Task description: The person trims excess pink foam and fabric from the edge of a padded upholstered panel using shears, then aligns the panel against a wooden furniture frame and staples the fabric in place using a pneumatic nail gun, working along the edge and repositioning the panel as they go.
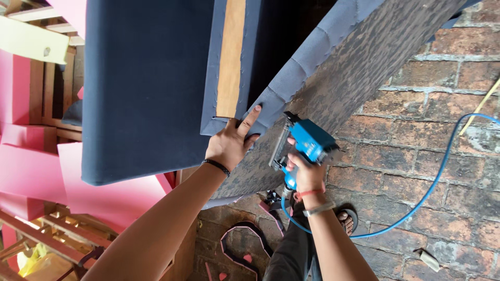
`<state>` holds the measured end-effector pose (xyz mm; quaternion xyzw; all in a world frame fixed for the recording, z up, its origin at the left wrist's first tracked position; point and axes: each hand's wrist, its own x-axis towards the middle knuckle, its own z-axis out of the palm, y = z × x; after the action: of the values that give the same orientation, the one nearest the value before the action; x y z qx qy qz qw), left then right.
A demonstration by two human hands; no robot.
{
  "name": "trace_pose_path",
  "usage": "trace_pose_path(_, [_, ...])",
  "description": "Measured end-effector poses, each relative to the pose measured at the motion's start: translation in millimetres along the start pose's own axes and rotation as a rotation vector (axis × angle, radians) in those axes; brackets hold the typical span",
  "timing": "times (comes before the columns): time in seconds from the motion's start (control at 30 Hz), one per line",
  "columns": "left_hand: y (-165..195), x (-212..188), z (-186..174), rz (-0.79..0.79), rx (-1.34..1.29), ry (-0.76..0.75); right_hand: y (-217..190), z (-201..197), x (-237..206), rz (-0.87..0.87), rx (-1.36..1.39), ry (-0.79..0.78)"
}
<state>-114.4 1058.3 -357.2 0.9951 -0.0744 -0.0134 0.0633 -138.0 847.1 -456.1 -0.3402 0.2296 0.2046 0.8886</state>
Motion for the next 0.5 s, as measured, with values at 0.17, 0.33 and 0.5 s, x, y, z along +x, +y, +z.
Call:
trace_pose_path(0.17, [1, -1, -1, -0.048, 0.068, -0.066, 11, 2, 5, -0.041, -0.148, -0.026])
trace_pose_path(0.33, [0, -2, -1, -0.033, 0.081, -0.099, 21, 14, -11, -0.082, -0.171, -0.005])
trace_pose_path(0.5, [3, -1, -1, -0.005, 0.091, -0.106, 30, 15, -23, -0.074, -0.212, -0.012])
